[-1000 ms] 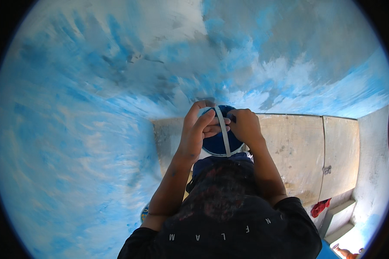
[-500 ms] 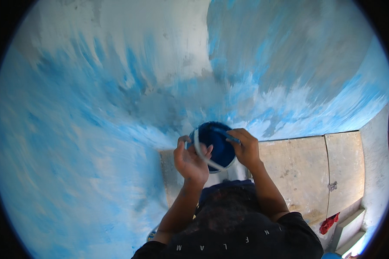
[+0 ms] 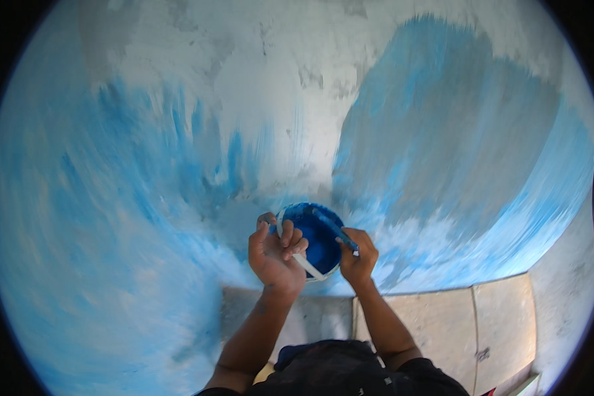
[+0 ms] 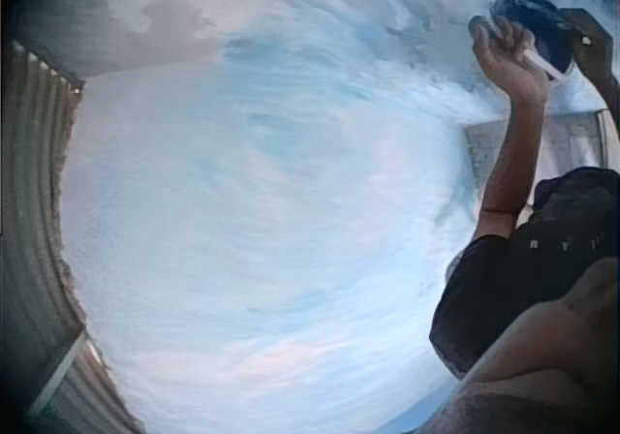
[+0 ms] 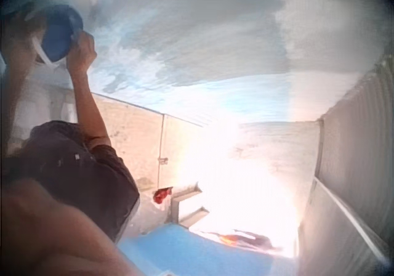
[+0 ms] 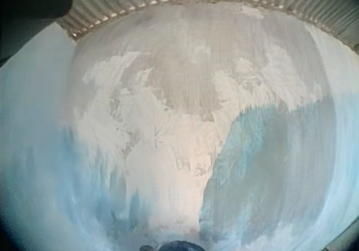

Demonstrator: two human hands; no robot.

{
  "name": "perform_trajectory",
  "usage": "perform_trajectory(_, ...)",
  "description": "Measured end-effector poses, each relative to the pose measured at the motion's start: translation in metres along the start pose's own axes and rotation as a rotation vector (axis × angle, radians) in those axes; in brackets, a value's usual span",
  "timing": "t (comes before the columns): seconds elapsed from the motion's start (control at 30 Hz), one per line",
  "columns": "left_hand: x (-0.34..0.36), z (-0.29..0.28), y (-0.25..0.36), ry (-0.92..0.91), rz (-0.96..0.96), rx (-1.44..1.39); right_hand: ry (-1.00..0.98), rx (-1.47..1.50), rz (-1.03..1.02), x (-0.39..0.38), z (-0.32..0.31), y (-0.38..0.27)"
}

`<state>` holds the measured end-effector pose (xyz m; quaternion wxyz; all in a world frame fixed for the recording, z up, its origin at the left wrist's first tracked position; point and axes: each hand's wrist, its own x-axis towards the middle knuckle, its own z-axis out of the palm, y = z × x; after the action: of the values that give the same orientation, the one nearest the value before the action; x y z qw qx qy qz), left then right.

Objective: The person paints a wall using a brush, dipping it into a blue bucket and applying the paint to the surface with vertical and diagonal strokes.

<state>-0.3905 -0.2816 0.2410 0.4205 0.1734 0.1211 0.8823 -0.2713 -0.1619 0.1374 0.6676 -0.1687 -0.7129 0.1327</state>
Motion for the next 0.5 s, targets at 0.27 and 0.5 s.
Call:
perform_trajectory(0.27, 0.049, 0.082, 0.032, -0.123, -0.014, 0.351, -0.026, 0.224, 0.132, 0.095, -0.011, -0.014)
perform_trajectory(0.5, 0.102, 0.140, 0.069, 0.047, -0.168, 0.370, -0.135, 0.684, 0.416, 0.201, -0.038, -0.012)
